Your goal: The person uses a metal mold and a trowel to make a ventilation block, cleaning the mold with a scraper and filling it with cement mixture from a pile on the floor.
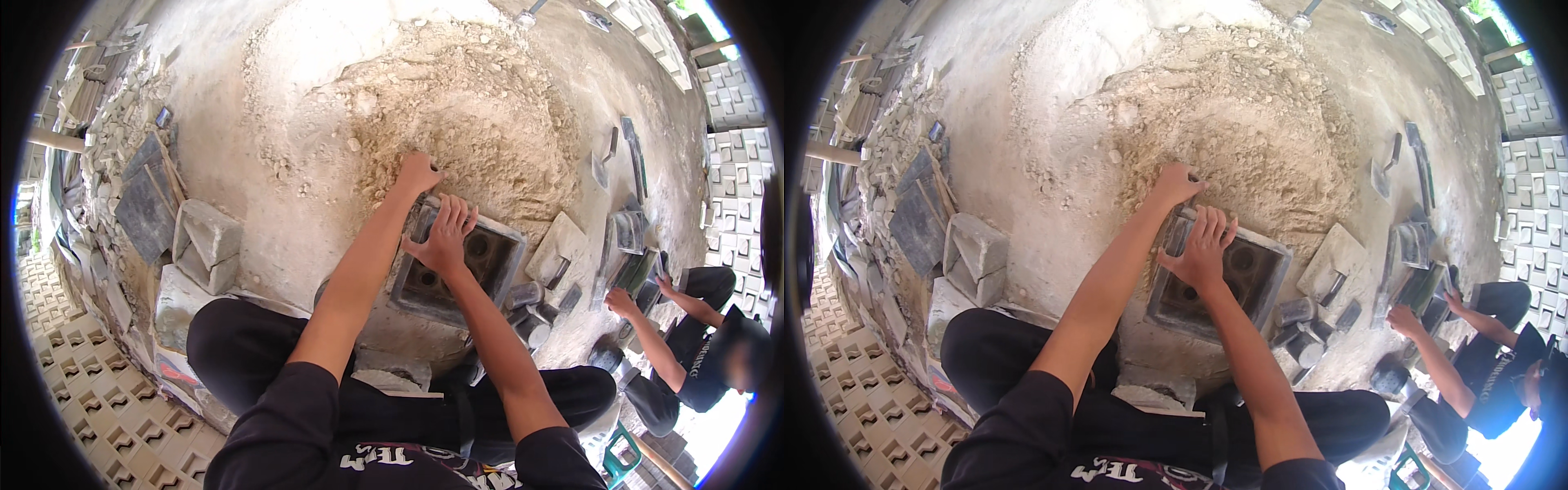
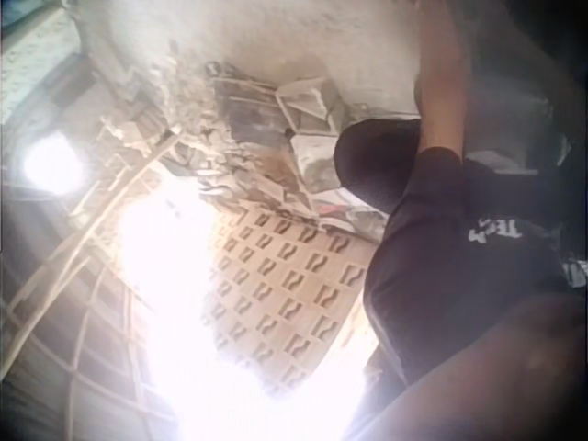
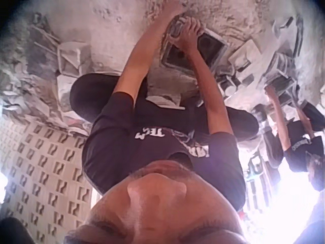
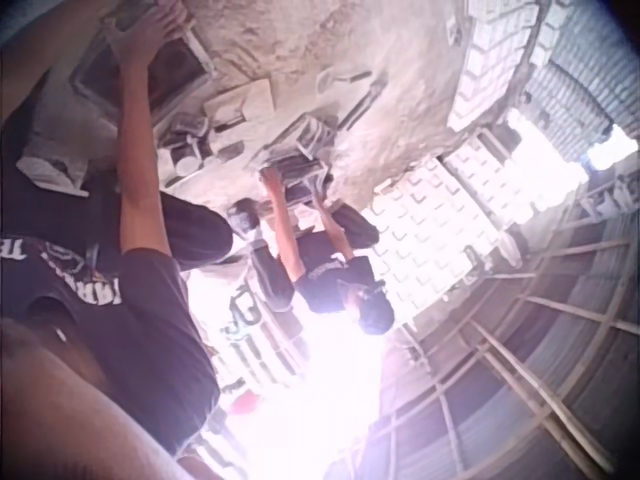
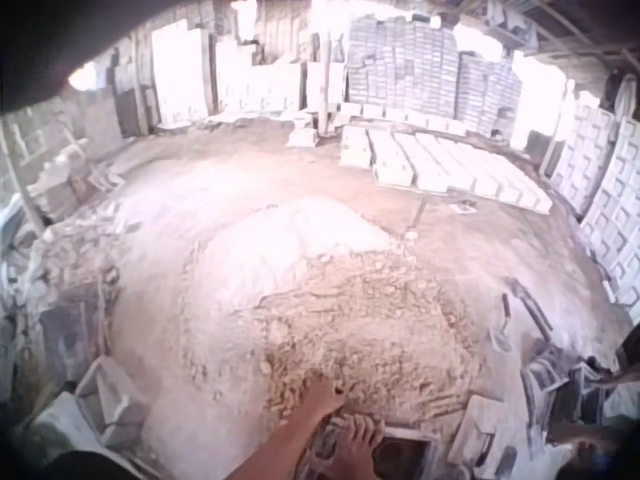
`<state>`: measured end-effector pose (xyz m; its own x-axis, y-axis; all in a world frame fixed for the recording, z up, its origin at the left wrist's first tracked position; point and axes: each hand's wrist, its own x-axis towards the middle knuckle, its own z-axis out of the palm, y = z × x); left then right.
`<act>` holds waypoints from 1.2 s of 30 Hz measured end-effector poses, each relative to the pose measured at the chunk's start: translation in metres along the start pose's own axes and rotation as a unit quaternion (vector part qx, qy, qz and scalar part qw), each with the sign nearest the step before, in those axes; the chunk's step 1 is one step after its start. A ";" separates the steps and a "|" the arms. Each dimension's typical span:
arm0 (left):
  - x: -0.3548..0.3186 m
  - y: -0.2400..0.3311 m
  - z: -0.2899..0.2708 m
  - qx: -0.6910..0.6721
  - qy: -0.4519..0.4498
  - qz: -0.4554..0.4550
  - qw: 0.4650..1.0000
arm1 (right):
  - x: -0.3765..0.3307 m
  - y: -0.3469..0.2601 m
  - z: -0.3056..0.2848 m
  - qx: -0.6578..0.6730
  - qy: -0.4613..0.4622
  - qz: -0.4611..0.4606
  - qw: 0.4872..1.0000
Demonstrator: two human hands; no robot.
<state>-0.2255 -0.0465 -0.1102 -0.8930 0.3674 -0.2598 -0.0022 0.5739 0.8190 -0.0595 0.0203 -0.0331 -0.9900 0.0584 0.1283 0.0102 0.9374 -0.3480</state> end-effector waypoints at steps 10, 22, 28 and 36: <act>0.017 -0.014 0.016 -0.150 -0.124 -0.119 0.974 | 0.003 -0.003 -0.004 0.020 -0.027 0.017 0.999; -0.019 -0.012 -0.016 -0.285 -0.100 -0.102 0.948 | 0.003 -0.011 -0.004 0.012 -0.036 0.015 0.999; -0.019 -0.020 -0.018 -0.563 -0.181 -0.142 0.794 | 0.005 -0.007 -0.004 0.010 -0.026 0.016 0.999; -0.005 0.010 -0.001 -0.240 -0.164 -0.168 0.942 | 0.005 -0.009 -0.006 0.015 -0.027 0.015 0.999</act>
<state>-0.2220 -0.0433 -0.0998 -0.6187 0.4758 -0.6251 -0.5331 0.3301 0.7790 -0.0636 0.0146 -0.0239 -0.9955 0.0667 0.0676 0.0362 0.9248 -0.3788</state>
